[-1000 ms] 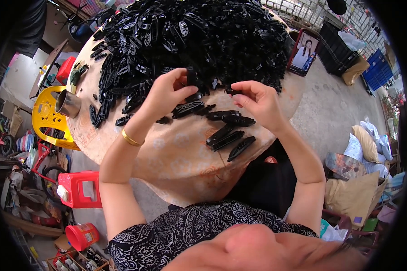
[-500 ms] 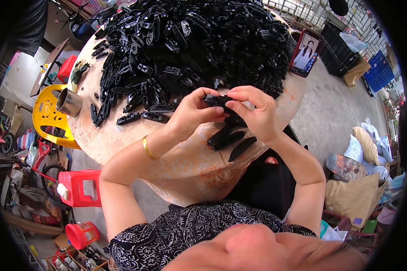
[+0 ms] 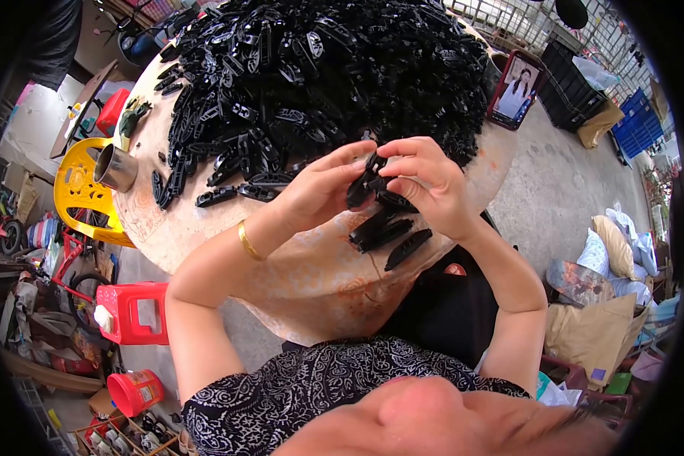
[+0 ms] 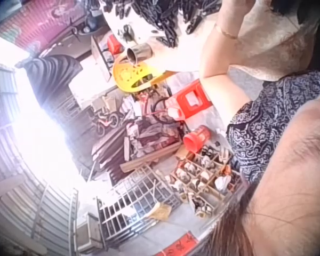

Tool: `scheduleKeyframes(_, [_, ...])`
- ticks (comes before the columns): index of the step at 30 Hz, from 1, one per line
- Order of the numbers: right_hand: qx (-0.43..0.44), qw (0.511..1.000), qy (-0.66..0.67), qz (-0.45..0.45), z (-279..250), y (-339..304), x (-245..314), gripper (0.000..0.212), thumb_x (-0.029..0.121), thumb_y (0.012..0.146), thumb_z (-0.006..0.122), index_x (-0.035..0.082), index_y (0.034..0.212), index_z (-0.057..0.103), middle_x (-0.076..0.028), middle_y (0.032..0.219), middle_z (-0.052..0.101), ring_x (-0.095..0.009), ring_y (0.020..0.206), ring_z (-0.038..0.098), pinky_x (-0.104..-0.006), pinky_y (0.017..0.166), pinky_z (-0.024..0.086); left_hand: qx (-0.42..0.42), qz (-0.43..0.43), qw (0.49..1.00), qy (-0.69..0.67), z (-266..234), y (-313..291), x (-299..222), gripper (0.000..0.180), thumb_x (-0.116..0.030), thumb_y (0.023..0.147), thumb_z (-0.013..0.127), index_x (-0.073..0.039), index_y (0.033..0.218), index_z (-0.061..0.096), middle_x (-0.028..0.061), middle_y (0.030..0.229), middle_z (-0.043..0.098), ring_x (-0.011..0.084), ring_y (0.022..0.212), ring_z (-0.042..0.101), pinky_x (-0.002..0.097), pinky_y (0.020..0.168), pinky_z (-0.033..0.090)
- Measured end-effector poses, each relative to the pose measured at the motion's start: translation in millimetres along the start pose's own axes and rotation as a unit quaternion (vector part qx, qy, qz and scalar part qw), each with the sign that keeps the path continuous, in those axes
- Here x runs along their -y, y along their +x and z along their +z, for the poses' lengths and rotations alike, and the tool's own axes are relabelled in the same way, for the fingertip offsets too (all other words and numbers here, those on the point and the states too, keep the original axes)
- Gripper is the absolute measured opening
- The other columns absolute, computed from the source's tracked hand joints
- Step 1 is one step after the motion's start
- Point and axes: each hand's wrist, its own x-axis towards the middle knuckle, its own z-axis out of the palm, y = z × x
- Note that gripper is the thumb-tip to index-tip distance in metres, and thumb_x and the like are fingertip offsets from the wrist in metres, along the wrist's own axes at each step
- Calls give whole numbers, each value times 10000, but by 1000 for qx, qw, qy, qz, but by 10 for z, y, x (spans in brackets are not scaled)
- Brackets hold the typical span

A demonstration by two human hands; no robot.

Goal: The person assembles black plastic components by fitting small plastic pieces into plastic bases by hand and placing the assembled parts in a stack on the table.

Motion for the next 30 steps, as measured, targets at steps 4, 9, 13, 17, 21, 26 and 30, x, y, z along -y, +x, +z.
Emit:
scheduleKeyframes(4, [33,992,-94,-82,-13,15,-33,158,43,769,699,53,925,675,-89,1093,619,-246,1008,549,-333,818,473,31,-38,998,33,-36,4,32,335,-192,982,482,-18,1269,466,85,997,598,142,755,594,272,648,491])
scheduleKeyframes(9, [37,983,-129,-122,-46,27,-41,173,66,727,722,64,895,683,-56,1022,641,-253,960,570,-358,847,454,1,-57,995,84,17,-19,-18,297,-235,988,481,10,1144,541,105,963,630,136,734,629,244,595,515])
scheduleKeyframes(13, [51,962,-217,-157,-58,-6,-69,167,72,734,711,78,896,671,-43,999,647,-235,931,592,-370,840,438,-36,-76,983,165,126,-41,-80,350,-229,957,546,41,1180,544,140,997,647,167,850,662,270,746,562])
scheduleKeyframes(17, [55,972,-198,-116,-54,-14,-78,199,87,745,708,69,939,670,-65,1001,662,-253,900,624,-359,809,460,-8,-26,966,255,140,-53,-95,407,-126,889,624,53,1242,529,143,1015,660,164,905,654,274,791,550])
scheduleKeyframes(21, [98,987,-62,112,-61,40,90,310,64,743,689,-14,1039,638,-140,1008,670,-229,943,652,-306,832,495,-69,124,857,495,182,-91,-11,382,-36,779,655,26,1151,602,158,1016,678,169,887,660,283,769,522])
scheduleKeyframes(26, [127,984,-59,114,-132,59,39,312,90,761,685,5,1059,644,-122,988,682,-195,910,657,-300,796,508,-87,134,829,536,264,-129,56,395,-57,786,645,3,1171,582,185,986,662,265,901,664,357,789,518])
scheduleKeyframes(30, [167,973,34,153,-230,80,-202,311,145,783,695,31,1070,656,-108,1022,672,-177,965,628,-303,783,511,-12,249,629,737,398,-218,191,447,-155,745,732,-17,1145,588,137,1018,611,318,933,561,389,809,484])
